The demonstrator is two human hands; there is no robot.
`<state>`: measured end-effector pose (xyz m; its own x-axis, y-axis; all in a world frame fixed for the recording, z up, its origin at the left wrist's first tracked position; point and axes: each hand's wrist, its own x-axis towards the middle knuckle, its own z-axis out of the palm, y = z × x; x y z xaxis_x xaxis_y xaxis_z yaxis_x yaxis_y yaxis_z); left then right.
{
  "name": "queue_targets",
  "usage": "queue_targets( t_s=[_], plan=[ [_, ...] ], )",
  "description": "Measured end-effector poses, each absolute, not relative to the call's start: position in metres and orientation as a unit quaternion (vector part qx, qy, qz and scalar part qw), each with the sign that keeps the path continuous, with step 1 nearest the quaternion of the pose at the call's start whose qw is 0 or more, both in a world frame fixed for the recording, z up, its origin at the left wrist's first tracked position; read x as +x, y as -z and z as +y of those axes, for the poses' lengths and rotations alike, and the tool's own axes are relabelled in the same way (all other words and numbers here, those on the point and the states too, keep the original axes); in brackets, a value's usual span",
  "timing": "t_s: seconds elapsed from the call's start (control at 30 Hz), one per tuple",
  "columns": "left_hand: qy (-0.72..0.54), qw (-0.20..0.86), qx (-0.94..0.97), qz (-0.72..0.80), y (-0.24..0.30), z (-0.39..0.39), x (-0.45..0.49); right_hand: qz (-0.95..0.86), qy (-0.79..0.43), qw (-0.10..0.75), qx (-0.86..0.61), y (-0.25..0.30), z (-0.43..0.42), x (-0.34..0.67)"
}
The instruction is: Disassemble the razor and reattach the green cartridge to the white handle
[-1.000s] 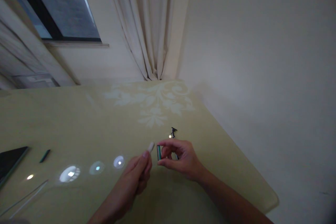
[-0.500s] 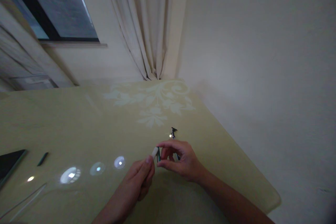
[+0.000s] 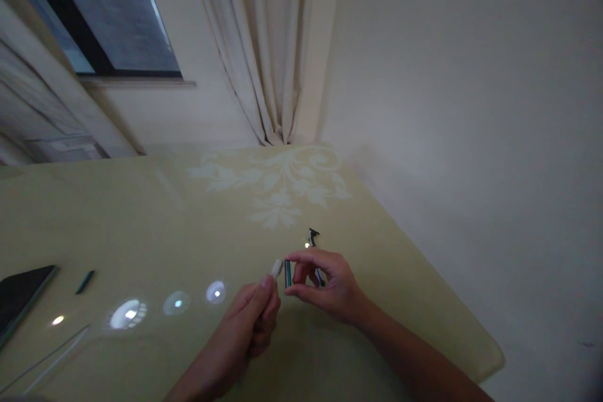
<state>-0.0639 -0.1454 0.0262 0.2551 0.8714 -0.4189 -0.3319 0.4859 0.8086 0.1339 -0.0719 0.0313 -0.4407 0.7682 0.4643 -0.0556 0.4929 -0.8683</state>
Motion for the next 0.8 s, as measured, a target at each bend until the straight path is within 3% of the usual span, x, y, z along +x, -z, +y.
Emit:
queue_targets(
  t_s=[0.8],
  plan=[
    [-0.427, 0.704, 0.296, 0.484, -0.022, -0.1475, -0.061, -0.745, -0.405, 0.473, -0.24, -0.0333, -0.0726, 0.1362]
  ],
)
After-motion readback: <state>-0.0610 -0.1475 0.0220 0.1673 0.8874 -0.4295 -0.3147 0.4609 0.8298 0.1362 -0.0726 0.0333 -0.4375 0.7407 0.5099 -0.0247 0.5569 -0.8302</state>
